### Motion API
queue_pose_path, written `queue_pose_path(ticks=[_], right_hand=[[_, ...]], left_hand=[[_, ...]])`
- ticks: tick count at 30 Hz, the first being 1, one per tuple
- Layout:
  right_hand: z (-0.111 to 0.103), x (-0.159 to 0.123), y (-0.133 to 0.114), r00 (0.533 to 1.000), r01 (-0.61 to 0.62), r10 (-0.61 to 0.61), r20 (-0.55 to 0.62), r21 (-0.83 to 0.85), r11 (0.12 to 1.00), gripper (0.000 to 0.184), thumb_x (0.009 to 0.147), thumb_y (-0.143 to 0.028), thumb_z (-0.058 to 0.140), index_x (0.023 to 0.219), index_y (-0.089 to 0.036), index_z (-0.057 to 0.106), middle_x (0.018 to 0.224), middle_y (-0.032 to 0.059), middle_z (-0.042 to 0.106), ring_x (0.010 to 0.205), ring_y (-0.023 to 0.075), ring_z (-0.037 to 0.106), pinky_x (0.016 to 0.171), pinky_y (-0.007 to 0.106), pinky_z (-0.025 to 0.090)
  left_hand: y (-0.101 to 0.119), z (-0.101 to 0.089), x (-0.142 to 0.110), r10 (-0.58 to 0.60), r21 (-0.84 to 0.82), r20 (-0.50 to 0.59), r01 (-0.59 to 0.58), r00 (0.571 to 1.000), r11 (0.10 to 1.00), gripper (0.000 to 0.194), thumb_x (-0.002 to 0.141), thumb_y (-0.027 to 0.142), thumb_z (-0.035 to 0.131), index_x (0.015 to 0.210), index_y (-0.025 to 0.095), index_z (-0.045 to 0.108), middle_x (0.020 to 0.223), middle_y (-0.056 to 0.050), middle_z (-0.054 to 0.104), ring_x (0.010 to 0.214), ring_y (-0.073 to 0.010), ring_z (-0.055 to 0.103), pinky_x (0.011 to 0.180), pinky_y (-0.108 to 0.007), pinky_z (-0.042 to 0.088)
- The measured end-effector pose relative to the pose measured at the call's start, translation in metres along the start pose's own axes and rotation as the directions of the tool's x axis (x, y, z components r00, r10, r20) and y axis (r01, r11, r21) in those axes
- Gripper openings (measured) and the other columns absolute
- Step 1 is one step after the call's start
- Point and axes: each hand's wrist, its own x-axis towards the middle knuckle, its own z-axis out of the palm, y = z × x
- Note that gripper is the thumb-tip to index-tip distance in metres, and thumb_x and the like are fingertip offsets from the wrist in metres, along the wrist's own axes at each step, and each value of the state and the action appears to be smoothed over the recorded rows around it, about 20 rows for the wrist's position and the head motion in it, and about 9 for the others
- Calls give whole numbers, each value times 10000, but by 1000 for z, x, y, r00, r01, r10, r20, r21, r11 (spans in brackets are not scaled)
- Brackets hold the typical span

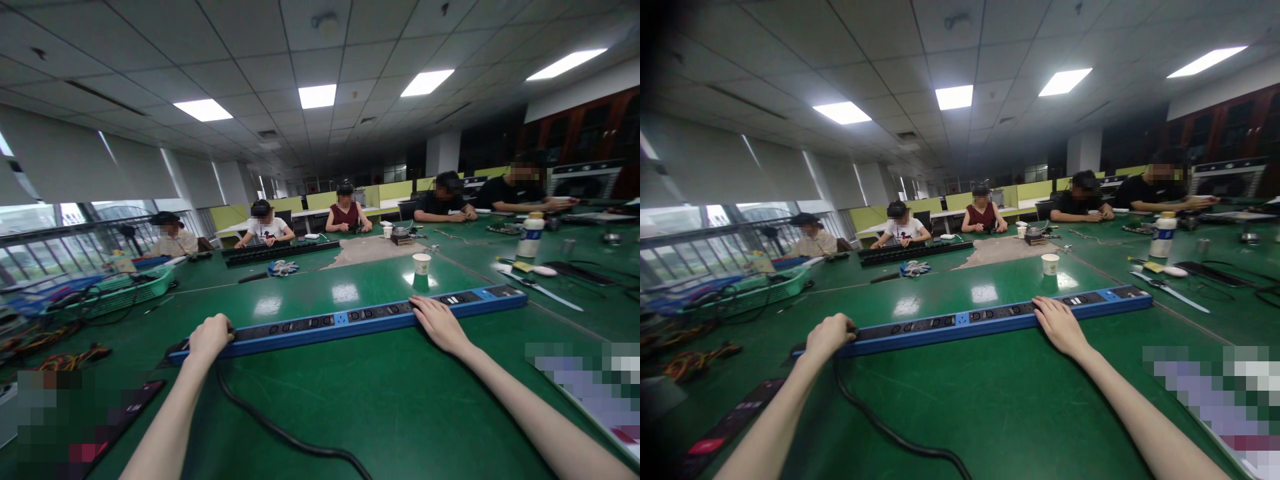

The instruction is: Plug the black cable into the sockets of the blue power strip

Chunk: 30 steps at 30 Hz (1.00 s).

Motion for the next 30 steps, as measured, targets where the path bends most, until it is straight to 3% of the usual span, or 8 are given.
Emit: queue_pose_path(ticks=[5,10,15,21,25,27,30], right_hand=[[2,-1,1,1000,5,-5,-5,-5,1000,497,1049,-452,288,1460,-340,544,1476,24,590,1358,234,526,1138,468,392],[2,-1,2,1000,7,-8,-4,-5,1000,503,1047,-449,284,1458,-330,548,1472,29,594,1354,238,529,1132,468,396],[0,-2,2,1000,15,-15,-23,1,1000,503,1041,-441,292,1457,-325,550,1467,36,598,1350,244,536,1128,475,402],[-1,-2,2,1000,12,-12,-27,-6,1000,487,1041,-437,313,1446,-324,561,1472,26,596,1357,231,531,1129,453,404],[-1,-2,2,1000,16,-16,-24,-17,1000,488,1050,-429,307,1451,-312,559,1480,29,589,1361,226,525,1133,442,400],[0,-2,3,999,23,-24,-25,-21,1000,492,1053,-433,306,1454,-301,558,1480,36,589,1357,229,527,1135,446,397],[0,-3,3,999,29,-30,-33,-24,999,494,1053,-436,307,1452,-300,564,1475,40,593,1350,232,533,1128,450,404]], left_hand=[[-7,-6,1,22,-54,70,-19,997,998,359,755,409,721,1078,279,806,1084,-161,766,1094,-352,698,907,-402,534],[-4,-1,-6,-27,-34,15,28,1000,999,395,783,393,698,1144,263,790,1163,-173,749,1090,-362,698,892,-410,542],[-2,-3,-10,-2,-17,-28,2,1000,1000,439,835,403,651,1241,264,746,1210,-159,739,1117,-346,692,899,-383,537],[7,-31,-9,-9,-102,-180,-10,984,995,483,913,509,543,1293,274,726,1078,-130,786,1020,-328,716,868,-376,533],[20,-50,-8,35,-113,-239,-63,970,992,551,890,567,547,1324,268,710,989,-111,800,977,-329,720,831,-367,536],[25,-50,-7,48,-99,-214,-70,976,993,518,866,534,577,1265,250,746,1037,-123,795,978,-319,722,822,-346,536],[26,-39,-4,97,-125,-93,-108,991,986,436,864,451,574,1175,228,783,1013,-109,800,940,-275,734,806,-293,530]])
